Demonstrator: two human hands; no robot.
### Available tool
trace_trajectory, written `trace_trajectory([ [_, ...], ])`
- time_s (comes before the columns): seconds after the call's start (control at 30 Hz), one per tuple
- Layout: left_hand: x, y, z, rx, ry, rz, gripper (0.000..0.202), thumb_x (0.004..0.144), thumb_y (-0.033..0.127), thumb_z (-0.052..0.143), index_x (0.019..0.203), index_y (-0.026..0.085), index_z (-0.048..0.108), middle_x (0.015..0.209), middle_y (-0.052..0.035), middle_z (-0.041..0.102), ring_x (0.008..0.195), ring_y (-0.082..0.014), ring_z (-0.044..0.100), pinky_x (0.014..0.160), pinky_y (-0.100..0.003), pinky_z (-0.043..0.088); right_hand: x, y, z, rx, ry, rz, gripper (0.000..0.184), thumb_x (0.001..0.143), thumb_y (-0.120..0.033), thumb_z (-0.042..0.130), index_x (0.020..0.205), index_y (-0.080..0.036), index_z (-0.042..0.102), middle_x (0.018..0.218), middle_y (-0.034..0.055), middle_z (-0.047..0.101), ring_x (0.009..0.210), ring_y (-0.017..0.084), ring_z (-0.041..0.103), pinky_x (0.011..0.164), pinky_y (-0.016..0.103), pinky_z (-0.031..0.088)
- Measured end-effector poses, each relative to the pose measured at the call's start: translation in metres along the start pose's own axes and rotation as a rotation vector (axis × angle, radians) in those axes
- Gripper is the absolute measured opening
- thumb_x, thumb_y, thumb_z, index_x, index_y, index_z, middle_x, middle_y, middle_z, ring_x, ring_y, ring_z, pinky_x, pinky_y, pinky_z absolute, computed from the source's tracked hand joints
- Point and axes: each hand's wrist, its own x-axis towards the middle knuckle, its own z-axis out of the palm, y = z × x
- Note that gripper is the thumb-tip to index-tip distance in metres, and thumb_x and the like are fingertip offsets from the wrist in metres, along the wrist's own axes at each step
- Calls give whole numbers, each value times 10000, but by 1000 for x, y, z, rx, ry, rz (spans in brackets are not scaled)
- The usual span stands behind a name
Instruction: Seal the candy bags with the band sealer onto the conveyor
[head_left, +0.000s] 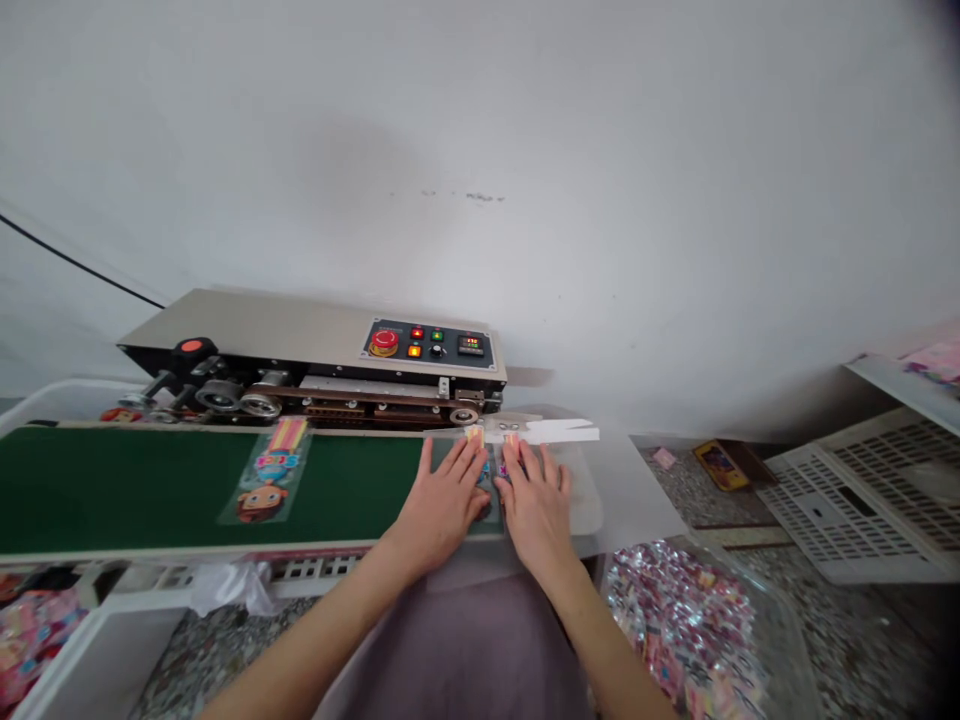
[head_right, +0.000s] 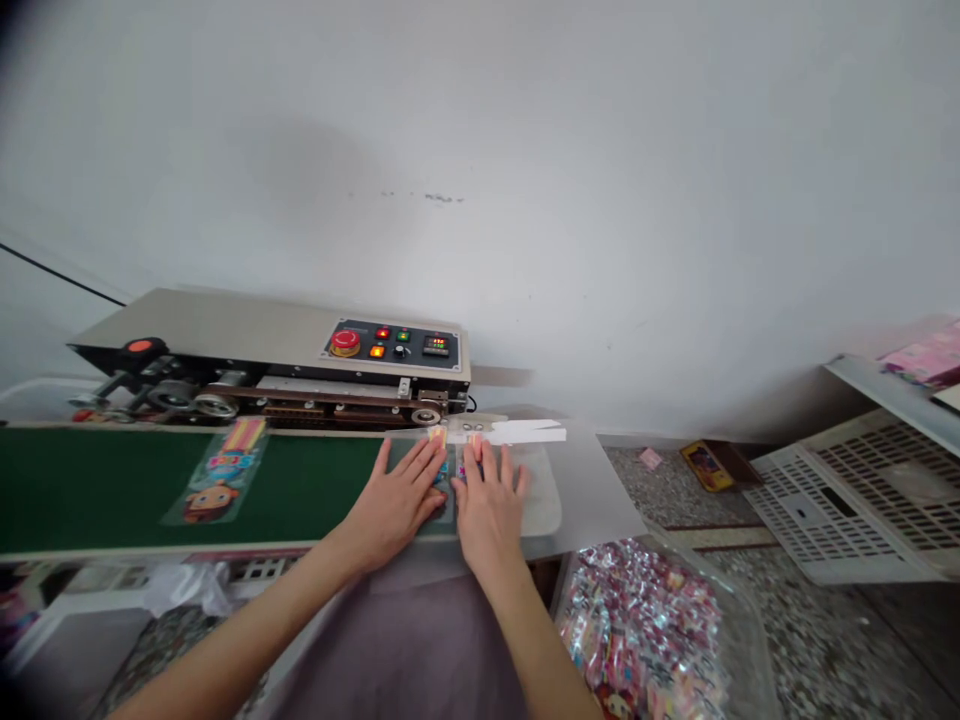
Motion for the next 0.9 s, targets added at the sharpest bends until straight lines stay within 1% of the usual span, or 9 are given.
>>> trace_trajectory([
  [0.13,-18,-22,-15,47,-16,-98,520,1058,405,291,1513,185,411,1629,-105,296,1503,-272,286,1214,-631,126,2,-1,-6,22,-35,25,550,1019,-388,423,1546,-245,365,1560,85,444,1434,374,321,1116,578,284],
  [0.23,-44,-20,-26,84,69,-141,511,1048,387,323,1480,149,457,1604,-139,348,1493,-305,304,1209,-641,137,0,0,-6,23,-56,36,565,1018,-378,432,1561,-258,330,1575,74,422,1444,378,309,1121,594,274],
  [0.37,-97,17,-34,61,177,32,460,995,244,435,1444,162,496,1593,-116,384,1493,-270,309,1242,-565,102,-1,-11,-2,40,-67,25,577,1015,-371,445,1567,-272,309,1583,72,407,1461,368,292,1135,616,244],
  [0.47,-133,46,-29,24,252,235,446,925,145,490,1360,198,573,1493,-83,533,1473,-249,354,1250,-536,69,1,-24,0,64,-84,34,589,1006,-377,470,1564,-268,319,1586,69,403,1467,383,281,1146,633,219],
  [0.53,-147,56,-23,27,299,266,425,899,112,511,1300,209,613,1407,-69,615,1456,-238,387,1253,-515,82,4,-31,1,85,-86,27,591,1001,-376,481,1559,-251,334,1589,75,397,1469,395,271,1150,636,211],
  [0.63,-153,58,-17,13,338,207,417,882,95,517,1276,177,624,1388,-101,623,1458,-257,381,1252,-492,134,12,-46,3,132,-82,16,598,991,-378,507,1551,-240,351,1583,93,406,1466,405,272,1150,643,207],
  [0.73,-151,55,-18,-42,327,174,415,905,118,518,1311,141,599,1478,-141,532,1478,-288,340,1251,-486,173,17,-70,1,207,-89,18,623,982,-402,525,1552,-231,342,1571,120,420,1460,417,277,1137,656,224],
  [0.83,-152,55,-20,-123,289,175,457,921,122,520,1378,120,542,1548,-162,439,1486,-315,316,1245,-525,191,15,-92,-12,321,-83,-26,671,977,-503,502,1546,-187,337,1557,157,429,1446,402,303,1138,641,251],
  [0.9,-154,57,-23,-196,288,174,476,928,113,511,1403,118,512,1554,-165,425,1487,-328,309,1236,-555,208,4,-90,-25,389,-38,-72,629,992,-543,441,1517,-202,380,1557,137,432,1447,361,308,1141,612,275],
])
